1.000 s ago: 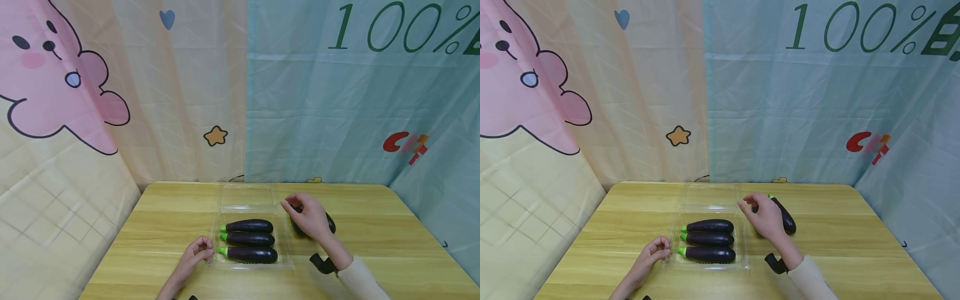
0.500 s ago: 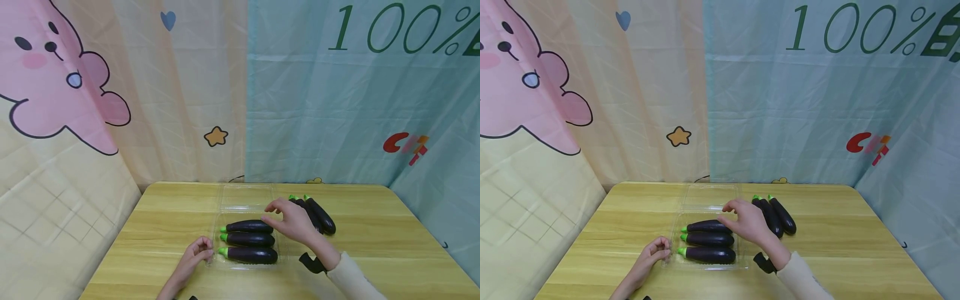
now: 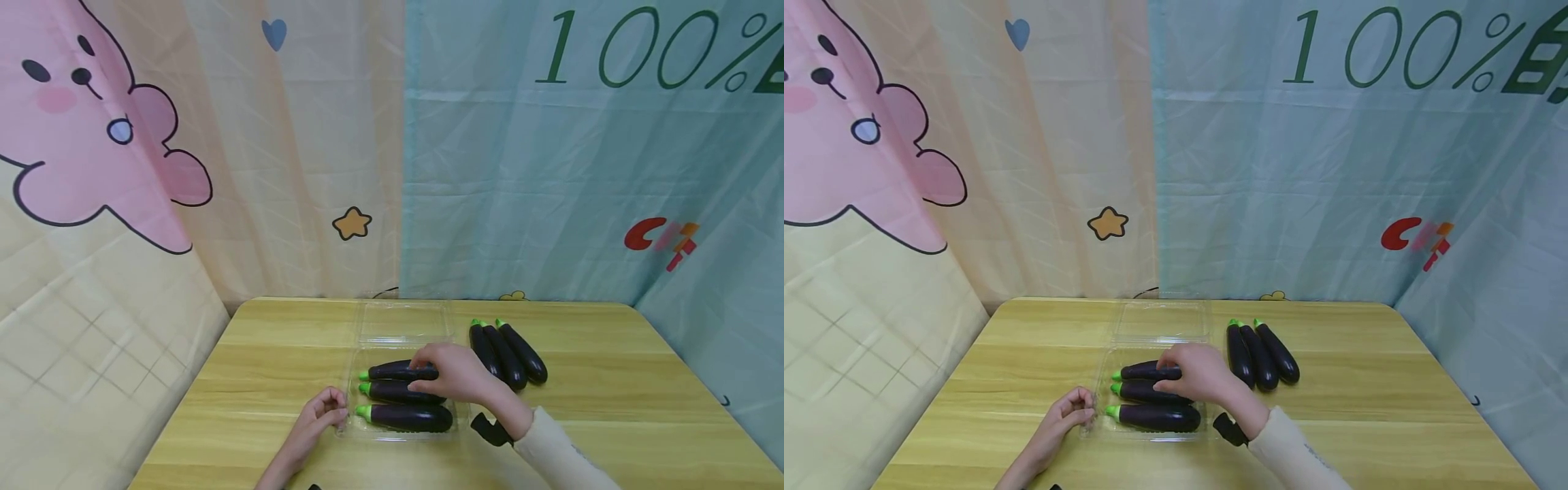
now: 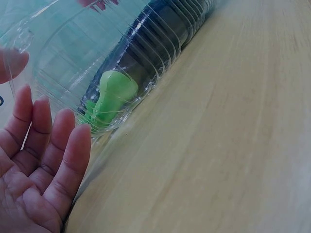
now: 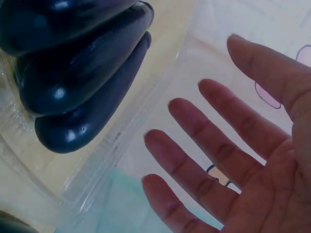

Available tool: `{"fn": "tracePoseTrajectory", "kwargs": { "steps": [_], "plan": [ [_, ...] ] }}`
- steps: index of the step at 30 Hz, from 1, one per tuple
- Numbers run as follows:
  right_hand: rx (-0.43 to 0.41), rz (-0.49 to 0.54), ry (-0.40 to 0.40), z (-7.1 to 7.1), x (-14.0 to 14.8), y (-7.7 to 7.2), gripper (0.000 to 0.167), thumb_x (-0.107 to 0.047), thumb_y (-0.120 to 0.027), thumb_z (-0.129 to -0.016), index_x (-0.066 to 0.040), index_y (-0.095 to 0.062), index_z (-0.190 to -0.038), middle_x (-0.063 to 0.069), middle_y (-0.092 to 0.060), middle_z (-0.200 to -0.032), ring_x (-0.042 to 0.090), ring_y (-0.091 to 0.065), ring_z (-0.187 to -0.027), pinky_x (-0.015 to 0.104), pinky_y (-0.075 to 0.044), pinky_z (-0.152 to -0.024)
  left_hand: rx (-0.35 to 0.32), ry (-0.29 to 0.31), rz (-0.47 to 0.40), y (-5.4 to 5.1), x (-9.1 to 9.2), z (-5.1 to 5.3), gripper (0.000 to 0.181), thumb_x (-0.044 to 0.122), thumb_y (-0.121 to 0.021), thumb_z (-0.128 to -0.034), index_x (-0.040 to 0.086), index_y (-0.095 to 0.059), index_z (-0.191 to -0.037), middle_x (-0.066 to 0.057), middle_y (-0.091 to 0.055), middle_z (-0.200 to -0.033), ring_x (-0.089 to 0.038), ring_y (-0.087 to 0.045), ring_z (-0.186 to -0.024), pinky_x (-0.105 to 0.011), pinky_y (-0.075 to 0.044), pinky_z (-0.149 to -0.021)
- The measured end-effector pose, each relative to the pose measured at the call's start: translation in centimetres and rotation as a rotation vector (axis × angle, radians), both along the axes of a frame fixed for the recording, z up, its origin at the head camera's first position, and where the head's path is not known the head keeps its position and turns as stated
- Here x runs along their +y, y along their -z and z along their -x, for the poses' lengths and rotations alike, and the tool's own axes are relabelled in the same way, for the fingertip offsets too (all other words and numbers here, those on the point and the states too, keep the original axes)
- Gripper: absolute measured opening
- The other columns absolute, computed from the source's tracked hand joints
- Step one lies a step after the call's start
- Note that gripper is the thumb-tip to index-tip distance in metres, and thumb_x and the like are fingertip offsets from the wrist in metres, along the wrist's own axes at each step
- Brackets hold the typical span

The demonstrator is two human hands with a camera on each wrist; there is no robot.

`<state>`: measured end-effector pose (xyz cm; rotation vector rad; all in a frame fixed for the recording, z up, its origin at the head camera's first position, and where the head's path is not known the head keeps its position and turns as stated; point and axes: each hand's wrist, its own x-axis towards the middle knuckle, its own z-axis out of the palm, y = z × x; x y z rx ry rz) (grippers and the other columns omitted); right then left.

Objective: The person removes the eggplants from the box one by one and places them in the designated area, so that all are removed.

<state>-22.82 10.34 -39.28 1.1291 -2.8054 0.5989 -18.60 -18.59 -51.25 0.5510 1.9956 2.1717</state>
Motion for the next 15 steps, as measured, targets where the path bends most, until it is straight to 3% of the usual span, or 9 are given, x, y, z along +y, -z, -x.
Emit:
{"fn": "tracePoseTrajectory", "kwargs": {
  "steps": [15],
  "plan": [
    [-0.078, -0.245, -0.091, -0.2, -1.8, 0.0, 0.021, -0.032, -0.079, -0.076, -0.021, -0.069, -0.091, -0.01, -0.056, -0.082, 0.005, -0.051, -0.071, 0.027, -0.045, -0.063, 0.01, -0.002, 0.006, 0.1, 0.0, 0.0, 0.024, 0.001, -0.053, -0.0903, -0.017, -0.042, -0.101, -0.006, -0.051, -0.091, -0.01, -0.052, -0.078, -0.025, -0.048, -0.071]
  ]
}}
